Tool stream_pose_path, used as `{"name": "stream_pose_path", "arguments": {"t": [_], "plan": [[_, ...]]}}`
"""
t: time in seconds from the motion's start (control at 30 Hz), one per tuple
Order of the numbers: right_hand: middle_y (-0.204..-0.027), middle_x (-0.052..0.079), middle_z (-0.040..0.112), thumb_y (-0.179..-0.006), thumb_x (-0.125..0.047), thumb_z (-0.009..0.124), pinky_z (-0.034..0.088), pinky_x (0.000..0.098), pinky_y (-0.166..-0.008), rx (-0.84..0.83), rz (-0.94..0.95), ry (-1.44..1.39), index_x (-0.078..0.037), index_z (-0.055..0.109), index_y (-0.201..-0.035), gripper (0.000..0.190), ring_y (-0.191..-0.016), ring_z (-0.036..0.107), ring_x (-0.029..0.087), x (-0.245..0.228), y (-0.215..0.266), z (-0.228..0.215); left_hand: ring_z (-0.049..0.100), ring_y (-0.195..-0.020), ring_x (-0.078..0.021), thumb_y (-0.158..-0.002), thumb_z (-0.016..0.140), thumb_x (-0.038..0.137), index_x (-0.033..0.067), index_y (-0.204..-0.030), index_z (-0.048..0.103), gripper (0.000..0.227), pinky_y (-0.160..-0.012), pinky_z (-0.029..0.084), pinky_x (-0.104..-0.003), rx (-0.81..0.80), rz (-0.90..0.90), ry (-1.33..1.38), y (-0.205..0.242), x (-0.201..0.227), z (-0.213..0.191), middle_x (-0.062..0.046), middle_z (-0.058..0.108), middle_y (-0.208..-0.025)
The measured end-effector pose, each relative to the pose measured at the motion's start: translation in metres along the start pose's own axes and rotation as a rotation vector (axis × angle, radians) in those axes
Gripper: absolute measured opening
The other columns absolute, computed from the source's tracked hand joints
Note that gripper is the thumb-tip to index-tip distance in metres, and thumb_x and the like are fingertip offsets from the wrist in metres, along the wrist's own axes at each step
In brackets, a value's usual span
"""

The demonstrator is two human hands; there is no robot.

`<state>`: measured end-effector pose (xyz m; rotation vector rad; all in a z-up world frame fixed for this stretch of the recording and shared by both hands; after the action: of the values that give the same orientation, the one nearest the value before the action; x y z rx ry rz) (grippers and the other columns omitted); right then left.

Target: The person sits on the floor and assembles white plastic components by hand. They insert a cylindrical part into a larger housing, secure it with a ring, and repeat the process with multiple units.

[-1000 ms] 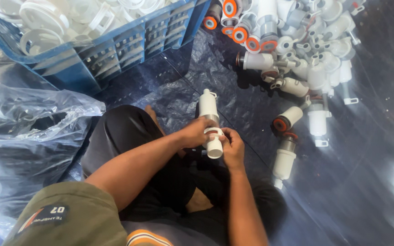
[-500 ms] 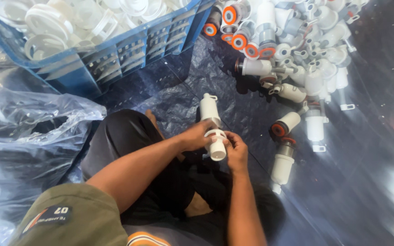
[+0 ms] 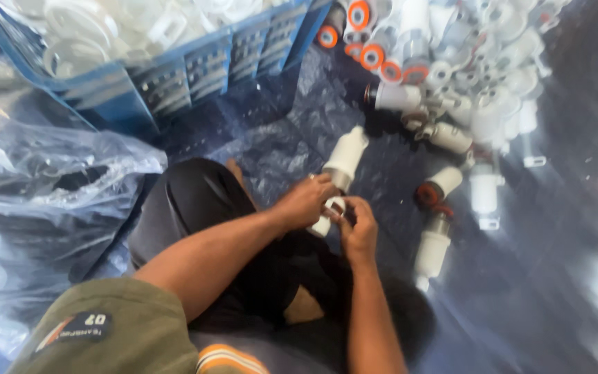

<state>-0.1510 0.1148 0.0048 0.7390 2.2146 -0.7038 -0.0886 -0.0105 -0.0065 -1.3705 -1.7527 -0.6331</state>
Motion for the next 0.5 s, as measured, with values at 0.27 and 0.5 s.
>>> {"name": "stream_pose_path", "arguments": {"t": [0.27,0.5], "plan": [[-0.124,0.01,0.063,-0.091,-0.015,0.081,0.053,0.0368,-0.103,0.146,-0.086,-0.085,-0.002,0.065,-0.123,0.038,-0.116,0.064,0.026,-0.008,0.006,-0.02,0.069,-0.104,-0.0268,-0.078,0.078,0.002,0.0076,-0.112,0.069,0.035,-0.089,0.056,-0.036,0.167,-0.035,0.318,0.003,-0.001,-0.014,-0.008,0.065,-0.111],[-0.13,0.004,0.063,-0.089,-0.032,0.082,0.053,0.0326,-0.107,0.144,0.06,-0.293,-0.004,0.064,-0.129,0.053,-0.119,0.062,0.017,0.015,0.004,-0.029,0.068,-0.104,-0.0217,-0.08,0.072,-0.008,0.0075,-0.114,0.065,0.037,-0.092,0.056,-0.035,0.126,-0.099,0.552,-0.003,-0.007,-0.008,-0.005,0.065,-0.112]]}}
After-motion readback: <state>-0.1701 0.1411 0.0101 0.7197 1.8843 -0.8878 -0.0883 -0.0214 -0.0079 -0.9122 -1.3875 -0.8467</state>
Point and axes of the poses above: each hand's wrist, its own y-axis away from the middle knuckle, its own z-axis out of the palm, x = y × z, the point moved 9 cm from there along -y, towards the middle knuckle
